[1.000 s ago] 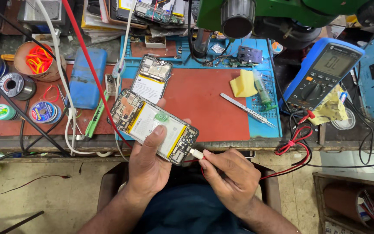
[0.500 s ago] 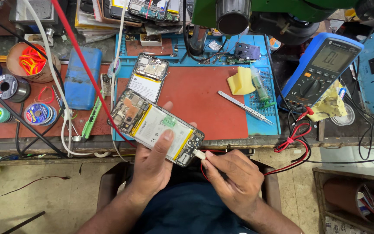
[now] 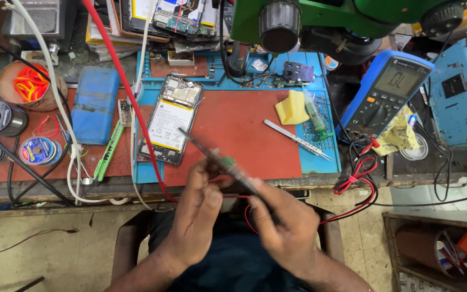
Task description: The person disassembles a smartphone, removes the battery and motherboard, and uses a metal tool to scrape and clean the motherboard. The person then reassembles the phone and connects it to a power source.
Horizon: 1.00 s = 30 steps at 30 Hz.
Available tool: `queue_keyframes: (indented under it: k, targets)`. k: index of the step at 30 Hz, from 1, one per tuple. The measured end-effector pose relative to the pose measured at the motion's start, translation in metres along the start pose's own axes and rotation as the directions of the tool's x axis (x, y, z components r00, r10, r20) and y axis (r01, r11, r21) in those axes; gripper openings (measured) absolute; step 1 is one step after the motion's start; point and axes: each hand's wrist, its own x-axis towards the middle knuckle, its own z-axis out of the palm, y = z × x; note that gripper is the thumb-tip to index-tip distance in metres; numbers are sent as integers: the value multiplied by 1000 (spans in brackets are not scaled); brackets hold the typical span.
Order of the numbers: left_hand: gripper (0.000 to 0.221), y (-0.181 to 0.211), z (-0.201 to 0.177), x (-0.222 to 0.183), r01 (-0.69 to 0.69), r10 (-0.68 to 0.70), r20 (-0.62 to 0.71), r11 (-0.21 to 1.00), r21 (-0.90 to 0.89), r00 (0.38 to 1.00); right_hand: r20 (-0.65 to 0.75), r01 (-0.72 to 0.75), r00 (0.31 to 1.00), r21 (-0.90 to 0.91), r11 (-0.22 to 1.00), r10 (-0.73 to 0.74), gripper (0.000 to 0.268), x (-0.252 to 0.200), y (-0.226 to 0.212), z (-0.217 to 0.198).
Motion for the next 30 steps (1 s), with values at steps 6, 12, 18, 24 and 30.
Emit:
queue_keyframes:
  k: [6, 12, 18, 24, 30]
  targets:
    - [45, -9, -17, 21, 297, -303, -62, 950, -96, 951, 307, -549, 832, 581, 601, 463, 34, 22, 49, -1]
    - [48, 13, -40, 38, 223, -217, -60, 967, 124, 974, 395, -587, 791, 704, 398, 468, 29, 32, 60, 2]
    - [65, 38, -67, 60, 41, 200, -127, 388, 921, 972, 309, -543, 815, 703, 460, 491, 29, 33, 58, 8]
    - [88, 41, -72, 77, 124, 29, -144, 355, 927, 989, 312, -562, 798, 694, 449, 516, 30, 30, 60, 14]
    - [102, 37, -84, 90, 113, 61, -153, 424, 898, 986, 321, -572, 797, 671, 471, 511, 32, 30, 53, 14]
